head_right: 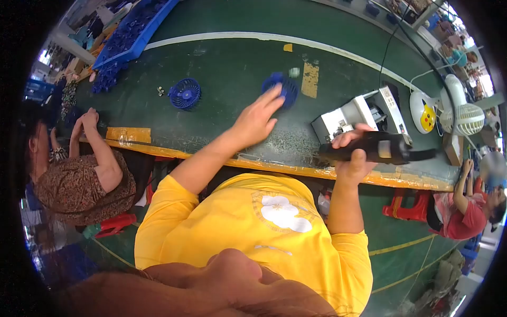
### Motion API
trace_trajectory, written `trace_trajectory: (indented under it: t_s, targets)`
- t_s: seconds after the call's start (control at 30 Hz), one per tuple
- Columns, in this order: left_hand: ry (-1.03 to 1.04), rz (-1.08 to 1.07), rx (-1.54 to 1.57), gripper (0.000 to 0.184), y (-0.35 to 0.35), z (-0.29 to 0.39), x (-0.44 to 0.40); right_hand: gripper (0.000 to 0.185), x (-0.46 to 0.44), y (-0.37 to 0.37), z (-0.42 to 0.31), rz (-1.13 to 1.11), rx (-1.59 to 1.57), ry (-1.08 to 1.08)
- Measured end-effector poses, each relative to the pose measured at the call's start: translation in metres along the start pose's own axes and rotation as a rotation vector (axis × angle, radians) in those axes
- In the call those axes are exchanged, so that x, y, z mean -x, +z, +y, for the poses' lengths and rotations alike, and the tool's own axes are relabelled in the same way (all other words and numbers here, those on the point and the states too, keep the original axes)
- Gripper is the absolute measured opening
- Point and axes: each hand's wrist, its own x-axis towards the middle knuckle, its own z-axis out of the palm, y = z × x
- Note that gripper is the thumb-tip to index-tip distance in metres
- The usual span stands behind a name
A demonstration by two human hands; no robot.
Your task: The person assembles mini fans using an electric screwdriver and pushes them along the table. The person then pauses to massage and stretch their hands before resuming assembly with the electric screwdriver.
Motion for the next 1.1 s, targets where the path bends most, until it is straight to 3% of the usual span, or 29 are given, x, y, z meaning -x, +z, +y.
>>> trace_trajectory:
  t_s: [0.1, 0.13, 0.37, 0.43, 0.5, 0.73, 0.93, 1.1]
  targets:
    - [-0.073, -0.04, 0.048, 0.057, -0.004, -0.012, -0.021, 0.062, 0.013, 0.003, 0.017, -0.076, 0.052, 0.046]
    - [-0.084, -0.04, 0.049, 0.054, -0.006, -0.012, -0.021, 0.062, 0.017, 0.006, 0.021, -0.09, 0.054, 0.058]
    - [-0.461, 0.333, -0.602, 0.044, -0.066, -0.031, 0.016, 0.067, 0.017, -0.001, 0.022, -0.088, -0.004, 0.119]
    - [-0.659, 0.293, -0.844, 0.041, -0.072, -0.046, 0.035, 0.071, 0.014, -0.006, 0.016, -0.099, -0.014, 0.155]
    - [-0.756, 0.159, -0.821, 0.041, -0.071, -0.063, 0.058, 0.072, 0.008, -0.012, 0.001, -0.129, -0.057, 0.201]
    - [-0.278, 0.088, -0.429, 0.021, -0.019, -0.005, 0.054, 0.068, -0.027, -0.007, -0.036, -0.047, 0.041, -0.197]
    - [0.067, -0.065, -0.013, 0.019, 0.039, 0.036, 0.058, 0.059, -0.031, 0.002, -0.031, -0.044, 0.074, -0.075]
    - [0.136, -0.075, 0.038, 0.016, 0.036, 0.049, 0.054, 0.063, -0.02, -0.001, -0.014, -0.032, -0.028, 0.037]
